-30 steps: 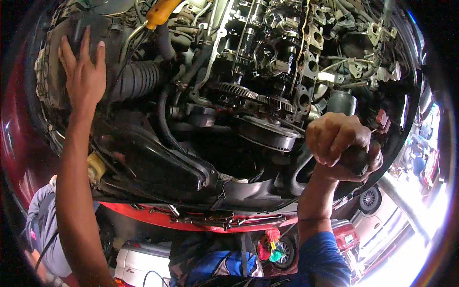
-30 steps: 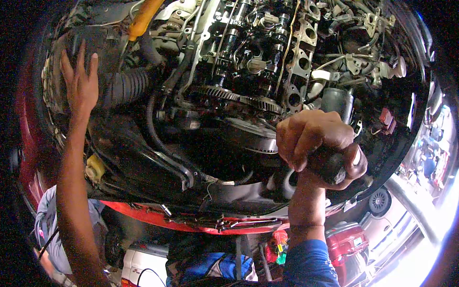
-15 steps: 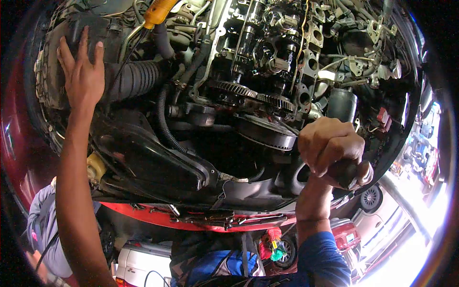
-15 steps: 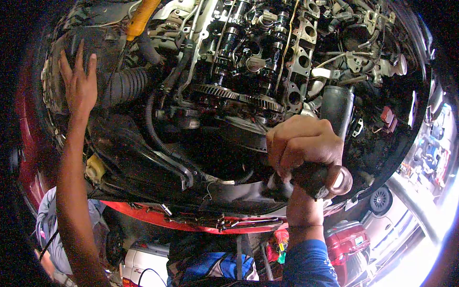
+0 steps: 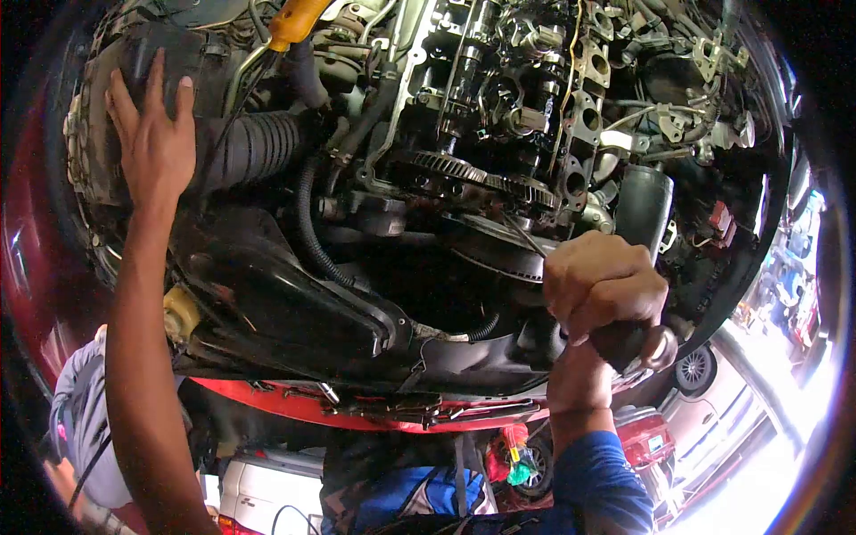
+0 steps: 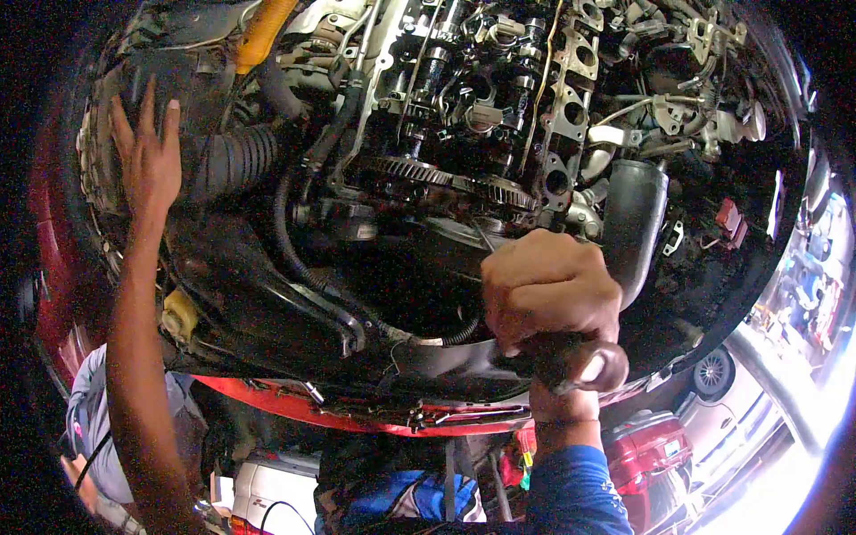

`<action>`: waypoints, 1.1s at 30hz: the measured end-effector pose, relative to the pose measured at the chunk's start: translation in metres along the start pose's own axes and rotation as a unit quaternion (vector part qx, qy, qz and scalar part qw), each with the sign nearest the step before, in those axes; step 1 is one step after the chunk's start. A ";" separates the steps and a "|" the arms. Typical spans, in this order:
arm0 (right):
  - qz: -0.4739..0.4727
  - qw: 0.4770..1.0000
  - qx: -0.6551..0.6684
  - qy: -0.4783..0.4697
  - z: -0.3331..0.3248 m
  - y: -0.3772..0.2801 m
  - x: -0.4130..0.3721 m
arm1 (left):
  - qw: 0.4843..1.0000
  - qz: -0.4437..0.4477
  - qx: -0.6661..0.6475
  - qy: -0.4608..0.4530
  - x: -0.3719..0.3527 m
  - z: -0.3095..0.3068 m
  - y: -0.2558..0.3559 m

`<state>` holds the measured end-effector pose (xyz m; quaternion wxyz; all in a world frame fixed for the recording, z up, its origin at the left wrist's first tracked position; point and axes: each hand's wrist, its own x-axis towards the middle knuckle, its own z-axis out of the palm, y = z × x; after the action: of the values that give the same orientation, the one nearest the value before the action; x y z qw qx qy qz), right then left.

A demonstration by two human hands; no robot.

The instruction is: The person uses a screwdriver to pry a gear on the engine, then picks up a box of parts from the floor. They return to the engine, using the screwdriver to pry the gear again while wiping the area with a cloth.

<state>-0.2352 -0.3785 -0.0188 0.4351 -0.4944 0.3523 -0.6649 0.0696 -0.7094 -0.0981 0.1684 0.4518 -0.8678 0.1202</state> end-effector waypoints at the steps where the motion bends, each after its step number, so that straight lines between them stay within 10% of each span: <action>1: -0.003 1.000 -0.006 -0.010 0.001 0.000 0.002 | 1.000 0.001 -0.002 0.002 0.000 0.000 0.000; 18: 0.033 0.999 -0.031 -0.015 -0.005 0.013 0.002 | 1.000 0.011 0.002 -0.004 0.002 -0.004 0.001; 28: 0.045 0.931 0.209 0.297 -0.043 0.012 -0.002 | 1.000 0.011 -0.015 0.000 0.005 -0.009 0.009; 33: 0.003 0.981 0.112 0.159 -0.021 -0.007 0.000 | 1.000 0.000 -0.001 -0.012 0.004 -0.008 0.007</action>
<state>-0.2575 -0.3751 -0.0178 0.4275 -0.3295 0.3421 -0.7692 0.0626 -0.7057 -0.0899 0.1581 0.4531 -0.8698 0.1143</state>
